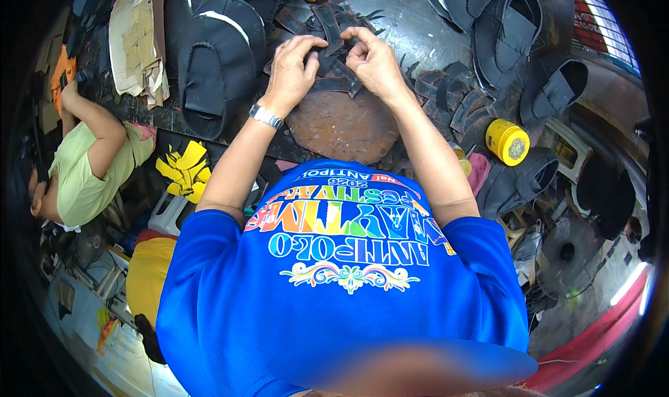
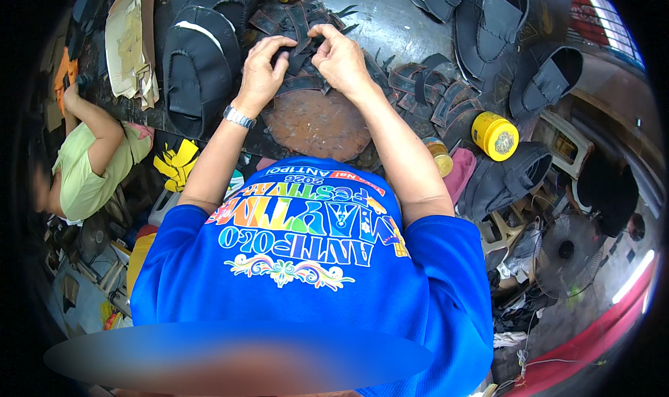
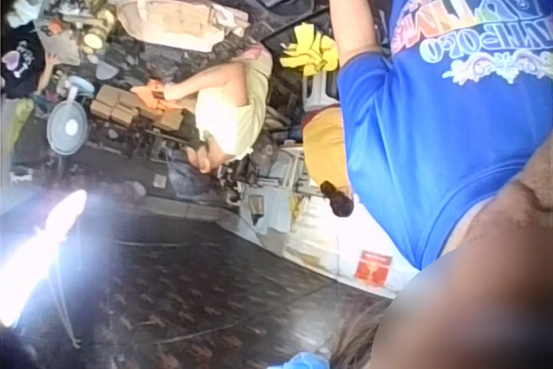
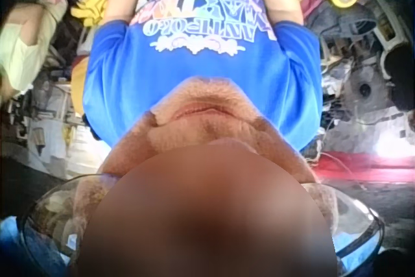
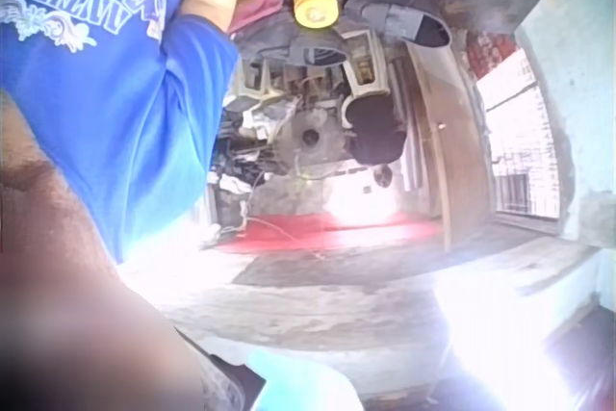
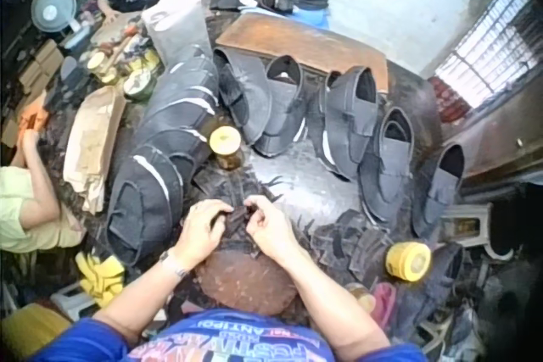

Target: The person handles a black sandal, opens it to inspect the interior, and compares it with another sandal. They then pick up and examine several small black strap pieces from the table, aligning and fitting them onto the sandal. The person continues to manipulate the straps and sandal components by hand.

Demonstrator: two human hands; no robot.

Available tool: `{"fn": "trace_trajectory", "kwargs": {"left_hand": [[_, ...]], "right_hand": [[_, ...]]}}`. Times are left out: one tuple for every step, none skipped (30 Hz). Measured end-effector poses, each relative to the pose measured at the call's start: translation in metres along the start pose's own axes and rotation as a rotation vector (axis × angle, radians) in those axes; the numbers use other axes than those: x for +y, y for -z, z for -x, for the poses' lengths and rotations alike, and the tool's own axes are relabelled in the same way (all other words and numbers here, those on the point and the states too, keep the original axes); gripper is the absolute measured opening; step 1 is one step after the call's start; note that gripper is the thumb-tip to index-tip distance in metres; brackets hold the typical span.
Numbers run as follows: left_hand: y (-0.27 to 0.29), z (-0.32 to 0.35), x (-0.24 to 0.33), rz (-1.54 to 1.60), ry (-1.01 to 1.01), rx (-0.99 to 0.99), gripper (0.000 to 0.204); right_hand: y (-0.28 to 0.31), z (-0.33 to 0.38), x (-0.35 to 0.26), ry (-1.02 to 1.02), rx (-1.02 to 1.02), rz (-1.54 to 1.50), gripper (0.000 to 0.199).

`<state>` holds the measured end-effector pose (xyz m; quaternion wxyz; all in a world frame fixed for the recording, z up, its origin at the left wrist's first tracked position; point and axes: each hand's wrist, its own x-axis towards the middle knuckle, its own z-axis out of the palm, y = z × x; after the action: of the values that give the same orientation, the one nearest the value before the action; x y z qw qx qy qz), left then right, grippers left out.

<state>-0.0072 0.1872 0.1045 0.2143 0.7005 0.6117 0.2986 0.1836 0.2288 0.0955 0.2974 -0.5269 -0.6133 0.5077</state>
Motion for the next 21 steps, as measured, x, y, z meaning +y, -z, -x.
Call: {"fn": "trace_trajectory", "kwargs": {"left_hand": [[0.0, -0.004, 0.004, -0.003, -0.042, 0.057, 0.025], [-0.001, -0.011, 0.007, 0.025, -0.121, 0.076, 0.025], [-0.004, -0.019, 0.011, 0.053, -0.199, 0.094, 0.024], [-0.011, -0.029, 0.015, 0.083, -0.265, 0.066, 0.026], [-0.021, -0.039, 0.02, 0.115, -0.331, 0.034, 0.028], [-0.031, -0.047, 0.025, 0.042, -0.384, -0.01, 0.041], [-0.042, -0.055, 0.027, -0.016, -0.428, -0.047, 0.057], [-0.049, -0.057, 0.027, -0.095, -0.431, -0.09, 0.064], [-0.056, -0.059, 0.026, -0.173, -0.436, -0.127, 0.071], [-0.06, -0.06, 0.022, -0.212, -0.347, -0.266, 0.076], [-0.062, -0.058, 0.017, -0.244, -0.346, -0.256, 0.069], [-0.061, -0.056, 0.011, -0.329, -0.386, -0.265, 0.066], [-0.058, -0.052, 0.005, -0.439, -0.401, -0.309, 0.063], [-0.055, -0.048, 0.0, -0.438, -0.395, -0.335, 0.055], [-0.051, -0.045, -0.005, -0.414, -0.385, -0.33, 0.051], [-0.047, -0.043, -0.008, -0.408, -0.387, -0.315, 0.051], [-0.042, -0.04, -0.011, -0.423, -0.369, -0.339, 0.051], [-0.038, -0.039, -0.013, -0.435, -0.37, -0.34, 0.051], [-0.033, -0.038, -0.013, -0.455, -0.361, -0.358, 0.051], [-0.029, -0.037, -0.014, -0.489, -0.346, -0.398, 0.051], [-0.025, -0.036, -0.013, -0.491, -0.337, -0.414, 0.05]], "right_hand": [[-0.001, 0.001, 0.001, 0.004, 0.03, -0.009, 0.035], [0.001, 0.003, 0.002, 0.01, 0.102, -0.051, 0.029], [0.002, 0.004, 0.004, 0.067, 0.212, -0.1, 0.025], [0.005, 0.004, 0.005, 0.086, 0.262, -0.208, 0.022], [0.009, 0.004, 0.007, 0.058, 0.323, -0.319, 0.02], [0.019, 0.006, 0.008, 0.047, 0.324, -0.313, 0.019], [0.025, 0.008, 0.01, 0.073, 0.374, -0.374, 0.024], [0.036, 0.011, 0.011, 0.072, 0.373, -0.386, 0.027], [0.049, 0.013, 0.012, 0.048, 0.376, -0.394, 0.03], [0.061, 0.02, 0.013, 0.092, 0.409, -0.39, 0.033], [0.073, 0.027, 0.014, 0.121, 0.434, -0.36, 0.033], [0.085, 0.034, 0.015, 0.081, 0.453, -0.297, 0.034], [0.095, 0.041, 0.016, 0.078, 0.457, -0.234, 0.034], [0.1, 0.048, 0.017, 0.053, 0.482, -0.19, 0.035], [0.106, 0.056, 0.017, 0.012, 0.469, -0.121, 0.036], [0.107, 0.061, 0.017, -0.018, 0.435, -0.097, 0.035], [0.107, 0.067, 0.017, -0.027, 0.4, -0.069, 0.035], [0.106, 0.074, 0.018, -0.07, 0.363, -0.011, 0.036], [0.103, 0.081, 0.018, -0.145, 0.328, 0.06, 0.037], [0.1, 0.087, 0.018, -0.161, 0.314, 0.079, 0.034], [0.096, 0.092, 0.018, -0.145, 0.313, 0.135, 0.035]]}}
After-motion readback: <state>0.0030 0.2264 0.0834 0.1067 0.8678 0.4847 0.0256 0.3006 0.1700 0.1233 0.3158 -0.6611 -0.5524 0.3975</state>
